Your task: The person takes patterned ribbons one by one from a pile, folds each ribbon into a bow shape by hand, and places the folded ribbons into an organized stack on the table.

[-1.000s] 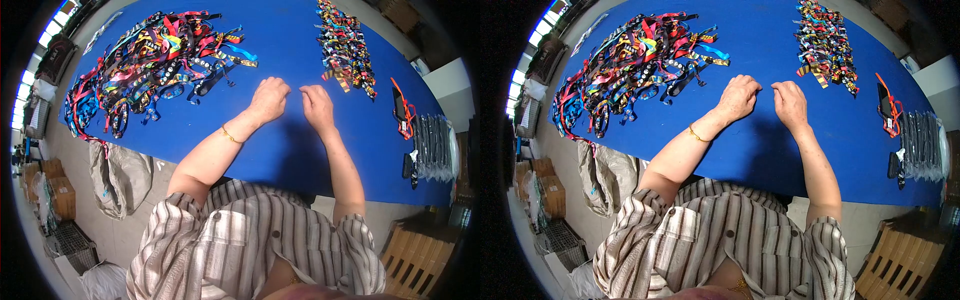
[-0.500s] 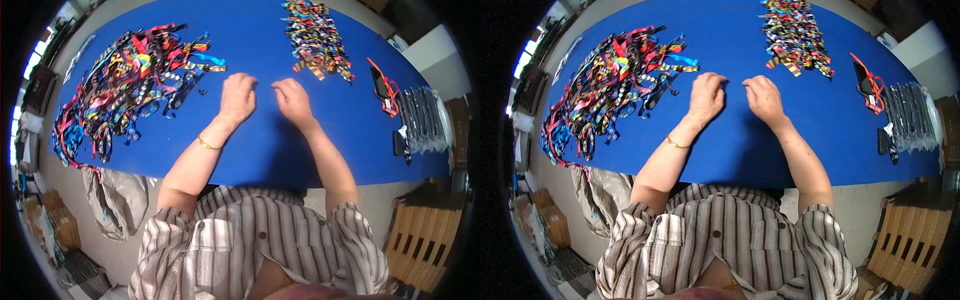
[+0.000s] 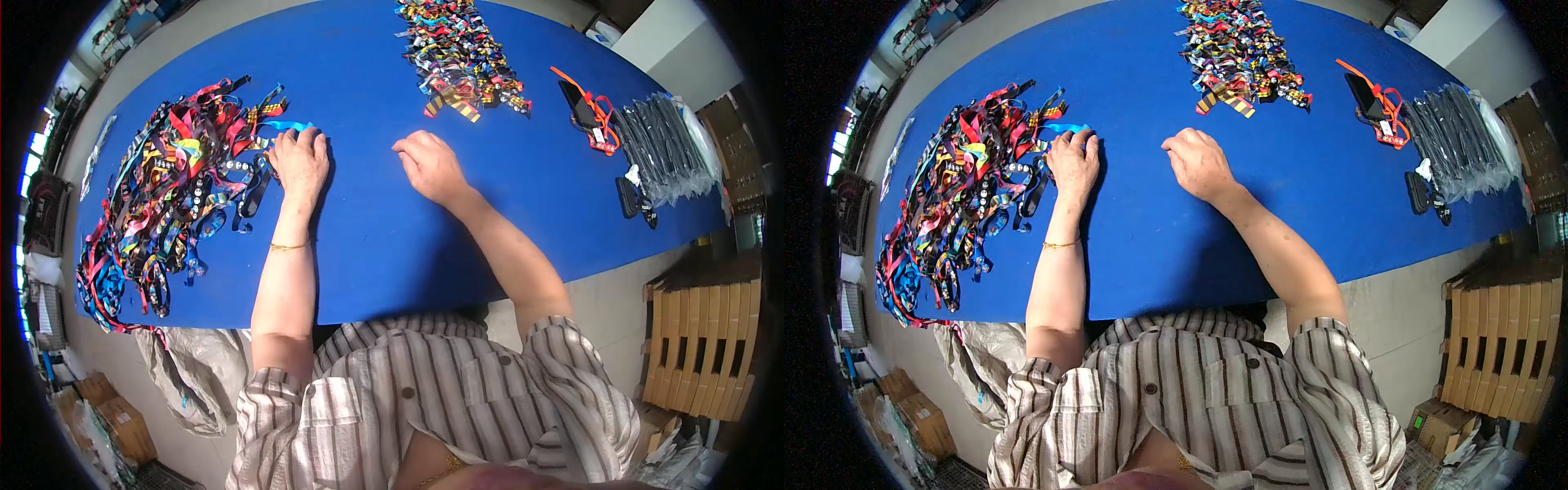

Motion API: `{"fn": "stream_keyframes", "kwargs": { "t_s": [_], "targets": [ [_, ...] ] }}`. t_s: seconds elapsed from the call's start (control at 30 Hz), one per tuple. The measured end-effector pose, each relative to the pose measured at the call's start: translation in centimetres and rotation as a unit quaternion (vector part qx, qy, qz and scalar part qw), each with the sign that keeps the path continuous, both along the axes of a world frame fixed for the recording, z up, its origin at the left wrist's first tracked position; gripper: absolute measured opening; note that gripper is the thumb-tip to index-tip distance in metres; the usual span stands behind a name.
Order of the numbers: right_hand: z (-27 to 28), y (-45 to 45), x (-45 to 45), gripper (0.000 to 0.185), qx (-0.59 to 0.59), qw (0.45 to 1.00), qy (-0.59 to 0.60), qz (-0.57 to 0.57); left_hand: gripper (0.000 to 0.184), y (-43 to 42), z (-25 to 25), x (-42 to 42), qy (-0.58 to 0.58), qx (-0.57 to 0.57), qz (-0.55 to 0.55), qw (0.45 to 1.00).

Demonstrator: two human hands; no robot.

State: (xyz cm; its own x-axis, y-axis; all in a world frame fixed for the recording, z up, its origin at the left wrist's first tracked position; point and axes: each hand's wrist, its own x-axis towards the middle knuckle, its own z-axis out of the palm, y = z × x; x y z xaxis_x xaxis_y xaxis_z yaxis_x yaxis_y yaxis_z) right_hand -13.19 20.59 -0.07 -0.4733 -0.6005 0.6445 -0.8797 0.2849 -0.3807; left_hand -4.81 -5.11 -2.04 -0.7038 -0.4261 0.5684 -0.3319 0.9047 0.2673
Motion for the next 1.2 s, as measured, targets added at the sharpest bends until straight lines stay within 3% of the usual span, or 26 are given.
{"fn": "stream_keyframes", "kwargs": {
  "t_s": [0.4,0.93,1.13,1.2],
  "targets": [
    [0.2,-0.1,0.3,0.013,0.022,1.000,-0.005,-0.014,0.022,0.4,0.2,0.3,-0.017,0.020,-0.050,0.998],
    [-0.1,-0.1,0.1,0.011,0.021,1.000,-0.008,-0.014,0.052,0.5,-0.4,-0.1,-0.092,0.035,-0.034,0.995],
    [0.4,-0.3,0.2,0.013,0.032,0.999,-0.004,-0.008,0.051,1.7,1.1,0.5,-0.034,-0.062,-0.056,0.996],
    [0.3,-0.3,0.2,0.017,0.034,0.999,0.000,-0.010,0.050,2.9,2.1,0.8,-0.006,-0.065,-0.109,0.992]
  ]
}}
